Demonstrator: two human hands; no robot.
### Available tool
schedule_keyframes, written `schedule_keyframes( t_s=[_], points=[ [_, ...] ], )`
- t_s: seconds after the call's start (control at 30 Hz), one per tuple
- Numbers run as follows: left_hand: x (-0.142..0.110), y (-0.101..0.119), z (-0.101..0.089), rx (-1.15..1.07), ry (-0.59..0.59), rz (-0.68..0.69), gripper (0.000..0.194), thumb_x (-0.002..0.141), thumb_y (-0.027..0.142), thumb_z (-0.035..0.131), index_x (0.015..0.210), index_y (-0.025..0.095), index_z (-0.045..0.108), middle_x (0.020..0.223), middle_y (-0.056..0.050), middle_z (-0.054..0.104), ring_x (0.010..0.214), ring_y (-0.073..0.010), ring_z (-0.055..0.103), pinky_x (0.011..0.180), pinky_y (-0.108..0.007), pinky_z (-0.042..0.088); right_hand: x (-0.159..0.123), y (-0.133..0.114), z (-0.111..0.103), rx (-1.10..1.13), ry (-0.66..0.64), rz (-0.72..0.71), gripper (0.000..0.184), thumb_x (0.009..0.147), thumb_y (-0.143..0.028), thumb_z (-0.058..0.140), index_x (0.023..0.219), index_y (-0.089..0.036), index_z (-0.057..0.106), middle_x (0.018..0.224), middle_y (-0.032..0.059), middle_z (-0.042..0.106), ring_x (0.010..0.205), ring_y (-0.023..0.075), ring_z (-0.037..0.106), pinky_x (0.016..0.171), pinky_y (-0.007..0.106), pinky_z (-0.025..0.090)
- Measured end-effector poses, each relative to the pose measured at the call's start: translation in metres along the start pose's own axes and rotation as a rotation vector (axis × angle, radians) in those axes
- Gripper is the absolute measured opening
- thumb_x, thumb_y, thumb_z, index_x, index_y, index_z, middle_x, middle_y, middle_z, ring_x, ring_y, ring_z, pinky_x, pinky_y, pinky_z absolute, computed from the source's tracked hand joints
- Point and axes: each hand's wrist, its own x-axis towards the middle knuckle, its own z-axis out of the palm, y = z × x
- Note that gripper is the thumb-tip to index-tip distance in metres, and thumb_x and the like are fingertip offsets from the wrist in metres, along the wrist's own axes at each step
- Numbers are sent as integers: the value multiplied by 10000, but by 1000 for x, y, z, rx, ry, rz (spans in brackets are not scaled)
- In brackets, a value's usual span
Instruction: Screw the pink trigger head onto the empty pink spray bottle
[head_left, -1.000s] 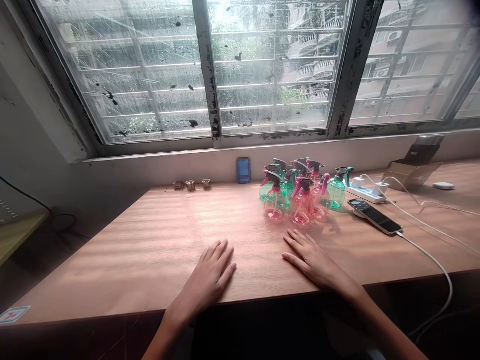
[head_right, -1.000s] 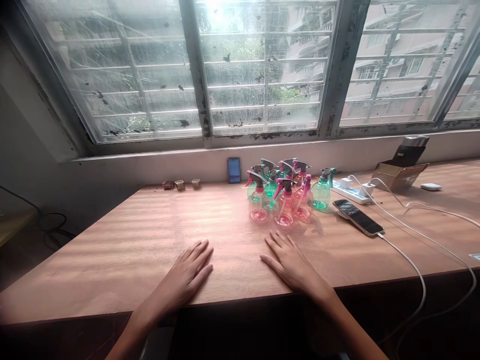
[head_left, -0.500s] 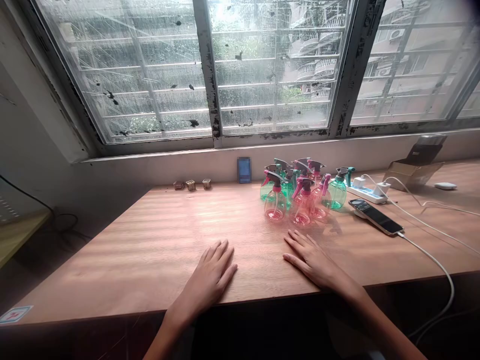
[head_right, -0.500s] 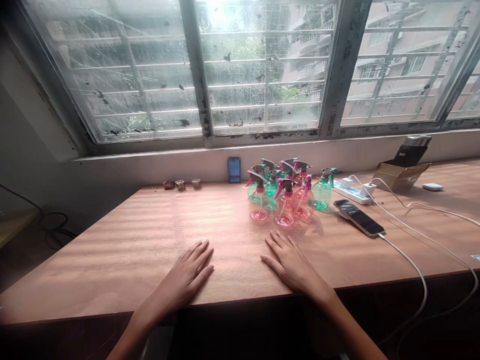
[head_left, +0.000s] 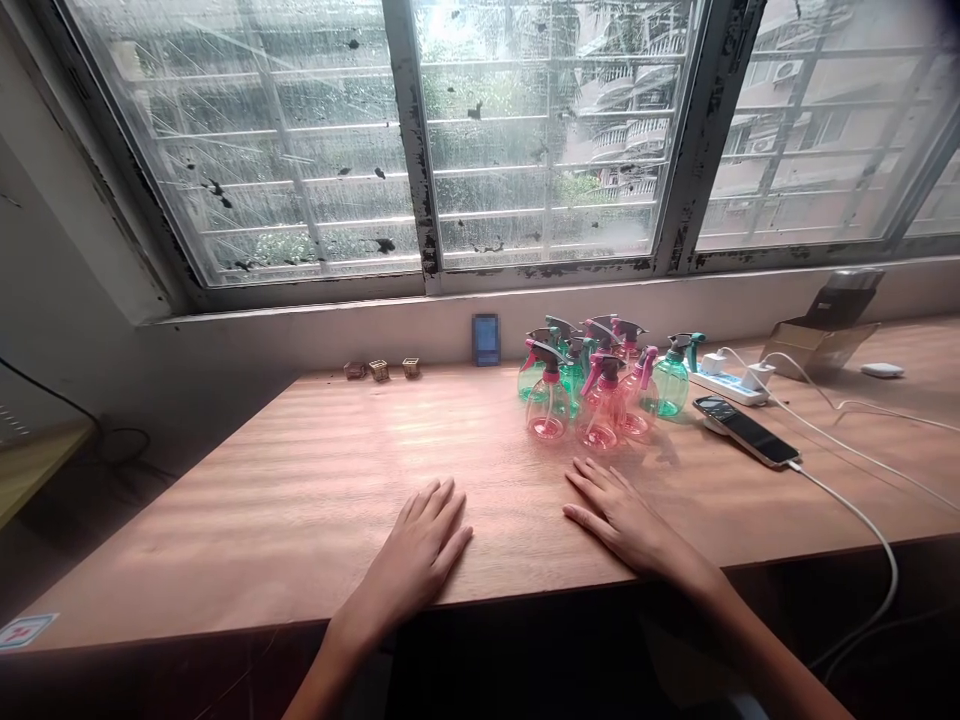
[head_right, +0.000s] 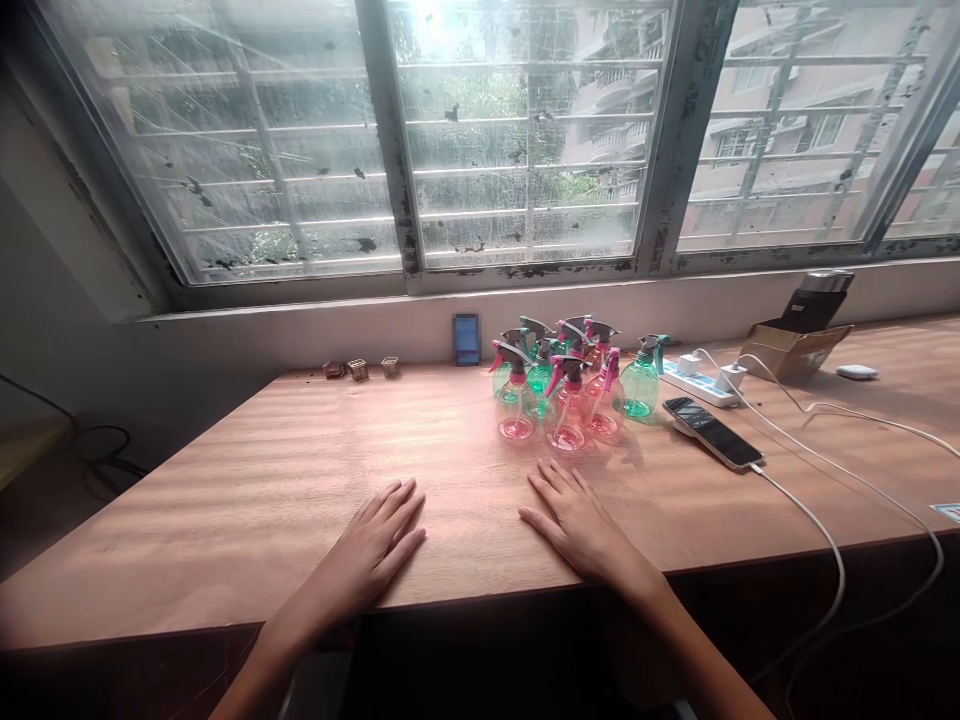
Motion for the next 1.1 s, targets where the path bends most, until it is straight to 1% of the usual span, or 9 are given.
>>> schedule_keyframes(
  t_s=[0.23,0.47,0.63,0.83,1.1],
  points=[
    [-1,-1,1,-10,13,9,485,1055,486,412,1468,249,503,1613,-105,415,1493,-323,356,1198,-535,332,0,2,2,6,16,6,654,1018,-608,379,1510,-190,480,1620,133,372,1513,329,299,1239,561,224],
    [-1,0,0,-8,1,1,491,1056,492,404,1472,249,496,1615,-107,410,1493,-337,353,1187,-551,341,0,2,2,3,12,3,656,1018,-609,373,1508,-186,482,1619,135,374,1515,321,297,1241,551,223],
    [-1,0,0,-2,-3,1,497,1058,497,391,1471,241,494,1616,-116,405,1494,-342,349,1181,-562,345,1,3,2,5,5,-1,676,1020,-608,370,1510,-154,476,1618,149,370,1517,321,292,1243,553,217],
    [-1,-1,1,-3,0,1,486,1057,497,393,1474,265,485,1622,-92,400,1498,-327,346,1191,-539,342,1,4,3,12,22,-11,644,1018,-596,393,1500,-179,491,1612,148,384,1510,324,308,1237,564,221],
    [-1,0,-1,-7,-10,-12,493,1056,488,403,1473,243,501,1616,-109,408,1494,-341,352,1189,-554,340,0,-2,-2,15,-5,2,671,1022,-583,390,1507,-129,476,1619,162,360,1519,324,284,1247,556,199]
  ],
)
